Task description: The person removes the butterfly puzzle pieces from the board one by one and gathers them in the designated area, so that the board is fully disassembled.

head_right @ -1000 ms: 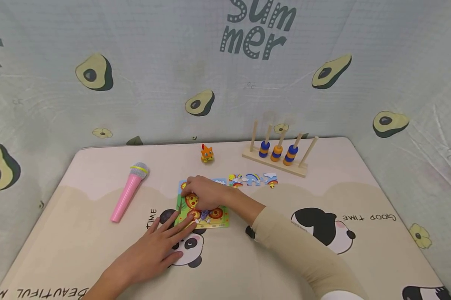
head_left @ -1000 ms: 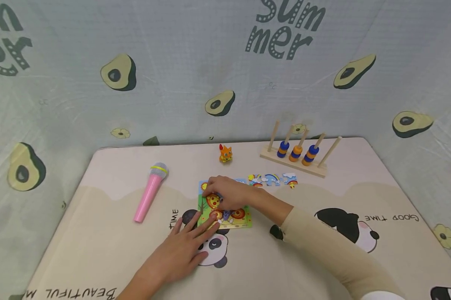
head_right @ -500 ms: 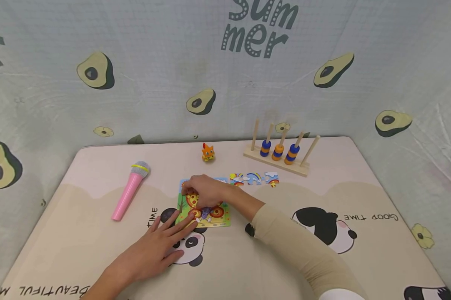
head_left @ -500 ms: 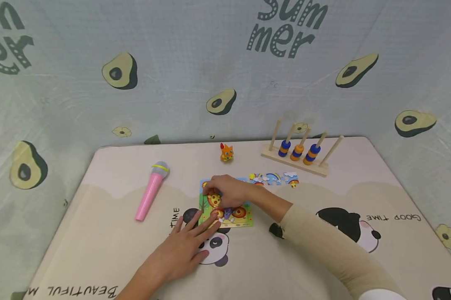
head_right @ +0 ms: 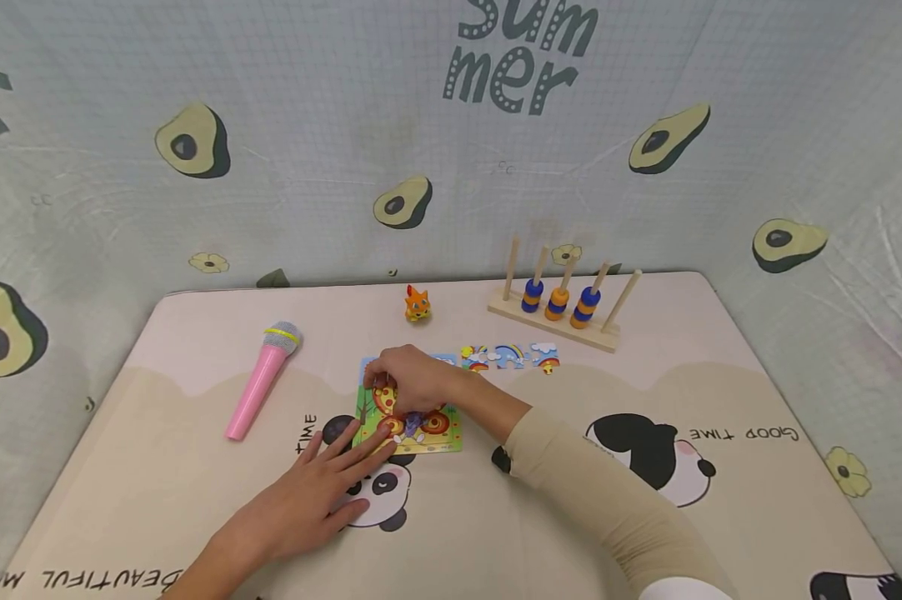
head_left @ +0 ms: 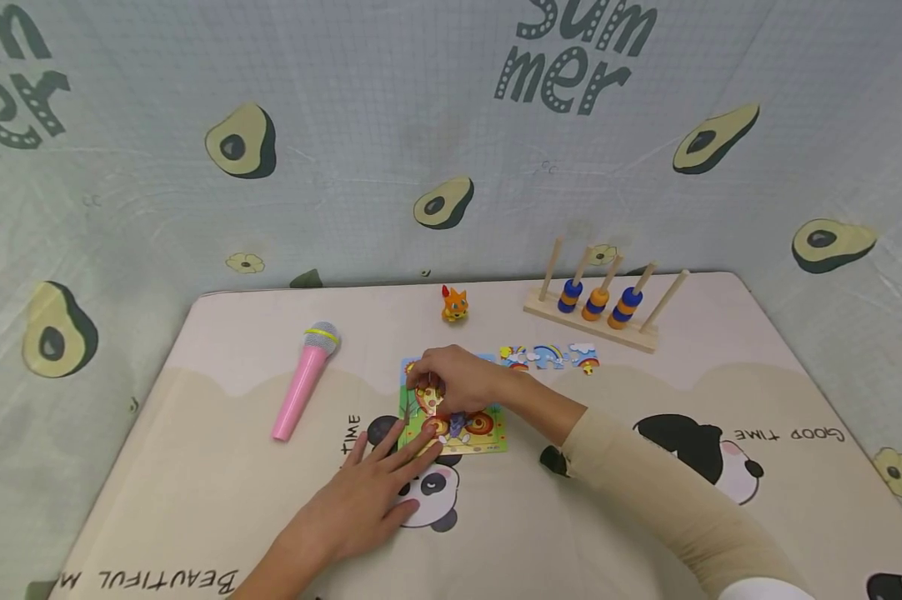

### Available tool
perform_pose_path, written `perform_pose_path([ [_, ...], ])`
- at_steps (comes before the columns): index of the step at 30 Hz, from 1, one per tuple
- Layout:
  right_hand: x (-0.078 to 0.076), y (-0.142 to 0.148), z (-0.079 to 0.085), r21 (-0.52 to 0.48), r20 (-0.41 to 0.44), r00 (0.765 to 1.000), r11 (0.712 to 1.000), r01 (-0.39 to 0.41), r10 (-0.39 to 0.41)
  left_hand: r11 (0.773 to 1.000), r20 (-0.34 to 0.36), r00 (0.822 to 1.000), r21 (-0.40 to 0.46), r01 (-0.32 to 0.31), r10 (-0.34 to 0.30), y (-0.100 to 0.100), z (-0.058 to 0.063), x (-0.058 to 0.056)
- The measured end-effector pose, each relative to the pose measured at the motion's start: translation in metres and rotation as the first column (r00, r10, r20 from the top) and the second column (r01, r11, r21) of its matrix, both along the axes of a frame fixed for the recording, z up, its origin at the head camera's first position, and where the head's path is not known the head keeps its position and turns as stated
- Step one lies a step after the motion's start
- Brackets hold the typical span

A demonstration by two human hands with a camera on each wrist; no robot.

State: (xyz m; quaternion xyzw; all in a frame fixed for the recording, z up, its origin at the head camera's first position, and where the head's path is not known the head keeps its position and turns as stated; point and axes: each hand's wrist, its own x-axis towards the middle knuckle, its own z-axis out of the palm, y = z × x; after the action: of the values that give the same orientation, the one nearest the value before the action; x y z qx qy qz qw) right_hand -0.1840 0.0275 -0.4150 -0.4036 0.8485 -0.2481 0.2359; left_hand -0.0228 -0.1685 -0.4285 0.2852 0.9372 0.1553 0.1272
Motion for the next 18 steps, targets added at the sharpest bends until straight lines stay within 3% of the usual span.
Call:
perform_pose_path([
  [18, 0.0007, -0.0031, 0.0007, -0.017, -0.038, 0.999, 1.000, 0.000, 0.000, 1.000, 0.027, 1.000, -0.003, -0.013, 0.013, -0.0002, 0.0000, -0.0003],
])
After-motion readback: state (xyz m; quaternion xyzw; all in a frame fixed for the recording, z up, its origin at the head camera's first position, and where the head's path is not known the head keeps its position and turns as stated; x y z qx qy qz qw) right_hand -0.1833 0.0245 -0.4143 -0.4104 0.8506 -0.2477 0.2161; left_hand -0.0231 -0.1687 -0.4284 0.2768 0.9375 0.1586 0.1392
